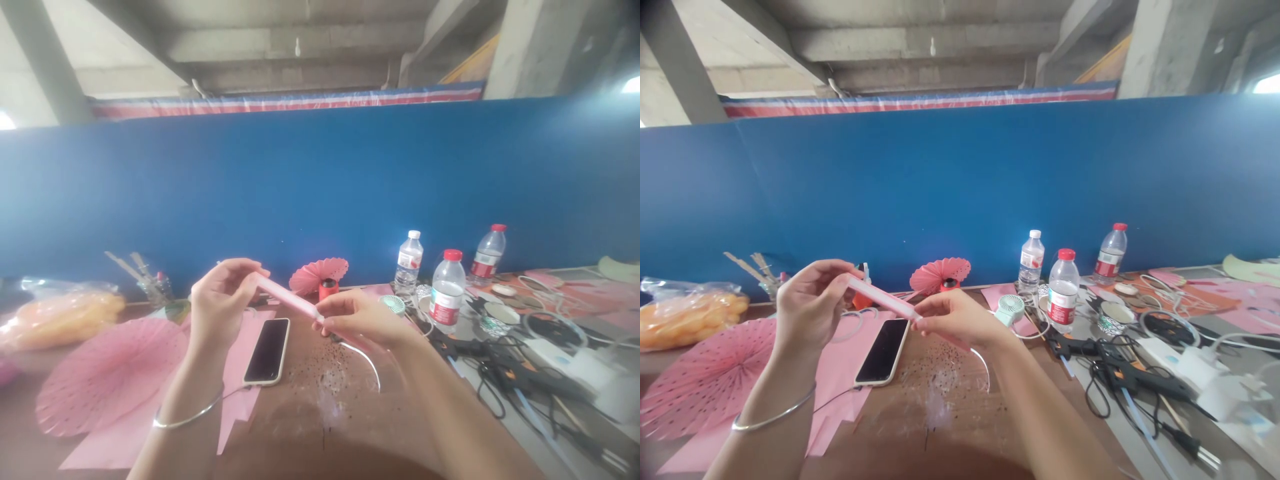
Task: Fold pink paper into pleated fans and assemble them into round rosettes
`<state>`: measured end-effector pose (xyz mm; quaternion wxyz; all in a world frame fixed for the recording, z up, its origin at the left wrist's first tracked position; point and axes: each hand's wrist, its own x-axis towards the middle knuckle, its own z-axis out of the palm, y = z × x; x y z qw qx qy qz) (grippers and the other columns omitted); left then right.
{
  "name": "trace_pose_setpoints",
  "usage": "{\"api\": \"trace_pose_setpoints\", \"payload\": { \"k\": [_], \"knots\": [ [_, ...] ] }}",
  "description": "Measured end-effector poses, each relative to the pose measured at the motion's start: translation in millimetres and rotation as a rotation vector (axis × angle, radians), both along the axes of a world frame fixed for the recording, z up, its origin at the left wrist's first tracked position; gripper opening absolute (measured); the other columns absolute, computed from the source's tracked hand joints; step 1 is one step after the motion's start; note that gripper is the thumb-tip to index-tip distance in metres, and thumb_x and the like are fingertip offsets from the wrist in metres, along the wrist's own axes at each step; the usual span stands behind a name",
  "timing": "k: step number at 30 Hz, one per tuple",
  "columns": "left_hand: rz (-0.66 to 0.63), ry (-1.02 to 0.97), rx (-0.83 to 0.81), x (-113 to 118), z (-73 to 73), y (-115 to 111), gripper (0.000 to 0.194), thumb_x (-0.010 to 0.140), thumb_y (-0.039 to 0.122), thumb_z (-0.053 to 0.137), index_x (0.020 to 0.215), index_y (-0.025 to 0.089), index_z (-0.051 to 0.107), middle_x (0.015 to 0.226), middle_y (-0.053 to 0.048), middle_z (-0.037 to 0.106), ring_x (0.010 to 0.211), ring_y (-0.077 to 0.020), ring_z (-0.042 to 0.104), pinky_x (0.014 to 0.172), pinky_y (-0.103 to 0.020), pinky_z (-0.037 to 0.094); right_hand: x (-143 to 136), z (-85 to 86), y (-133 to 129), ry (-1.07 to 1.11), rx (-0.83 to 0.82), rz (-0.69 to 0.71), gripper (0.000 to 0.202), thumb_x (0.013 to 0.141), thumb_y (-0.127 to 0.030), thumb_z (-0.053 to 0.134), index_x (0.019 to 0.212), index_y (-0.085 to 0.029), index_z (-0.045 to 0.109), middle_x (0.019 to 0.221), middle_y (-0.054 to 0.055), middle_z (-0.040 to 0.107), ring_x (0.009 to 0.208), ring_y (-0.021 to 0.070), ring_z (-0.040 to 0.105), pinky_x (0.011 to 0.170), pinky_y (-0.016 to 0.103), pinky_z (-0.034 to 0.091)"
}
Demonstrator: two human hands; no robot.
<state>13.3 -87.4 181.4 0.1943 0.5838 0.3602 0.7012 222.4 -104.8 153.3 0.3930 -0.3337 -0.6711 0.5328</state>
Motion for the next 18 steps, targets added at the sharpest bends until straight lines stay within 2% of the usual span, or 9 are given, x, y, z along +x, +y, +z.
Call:
{"api": "trace_pose_setpoints", "payload": {
  "k": [5,9,13,16,18],
  "knots": [
    [0.040,0.084,-0.006,5.6,1.5,-7.4,0.010,0.067,0.017,0.061,0.076,0.015,0.063,0.067,-0.003,0.066,0.055,-0.0116,0.060,0.044,-0.019,0.048,18.1,3.4,7.7,-0.007,0.174,-0.238,0.019,0.081,-0.030,0.053,0.093,-0.022,0.065,0.087,0.005,0.067,0.081,0.0177,0.060,0.072,0.032,0.045],
    [0.014,0.205,-0.006,11.9,-0.1,-12.0,0.010,0.070,0.017,0.060,0.079,0.015,0.063,0.072,-0.003,0.067,0.061,-0.0120,0.062,0.049,-0.019,0.051,6.0,5.5,-2.7,-0.032,0.314,-0.311,0.017,0.078,-0.031,0.058,0.091,-0.023,0.063,0.089,0.004,0.066,0.080,0.0179,0.060,0.071,0.032,0.045],
    [-0.130,0.307,-0.020,20.0,-5.8,-15.1,0.007,0.073,0.019,0.060,0.078,0.017,0.064,0.071,-0.003,0.066,0.062,-0.0132,0.062,0.056,-0.023,0.053,-18.4,5.9,-19.9,-0.087,0.465,-0.363,0.032,0.073,-0.032,0.065,0.104,-0.026,0.060,0.098,0.004,0.064,0.086,0.0191,0.058,0.072,0.031,0.045],
    [-0.322,0.240,0.001,23.7,-11.8,-15.6,0.015,0.071,0.021,0.064,0.086,0.018,0.064,0.075,-0.003,0.066,0.062,-0.0134,0.062,0.054,-0.023,0.053,-26.6,5.8,-27.2,-0.083,0.541,-0.366,0.020,0.083,-0.030,0.053,0.099,-0.025,0.062,0.087,0.002,0.066,0.077,0.0158,0.059,0.067,0.028,0.045],
    [-0.412,0.205,0.013,24.2,-14.6,-15.6,0.023,0.069,0.020,0.067,0.092,0.019,0.064,0.079,-0.004,0.066,0.064,-0.0133,0.062,0.055,-0.022,0.053,-25.7,6.0,-28.7,-0.077,0.569,-0.357,0.019,0.086,-0.030,0.050,0.098,-0.024,0.063,0.079,0.001,0.066,0.069,0.0139,0.059,0.062,0.026,0.046]
  ]
}}
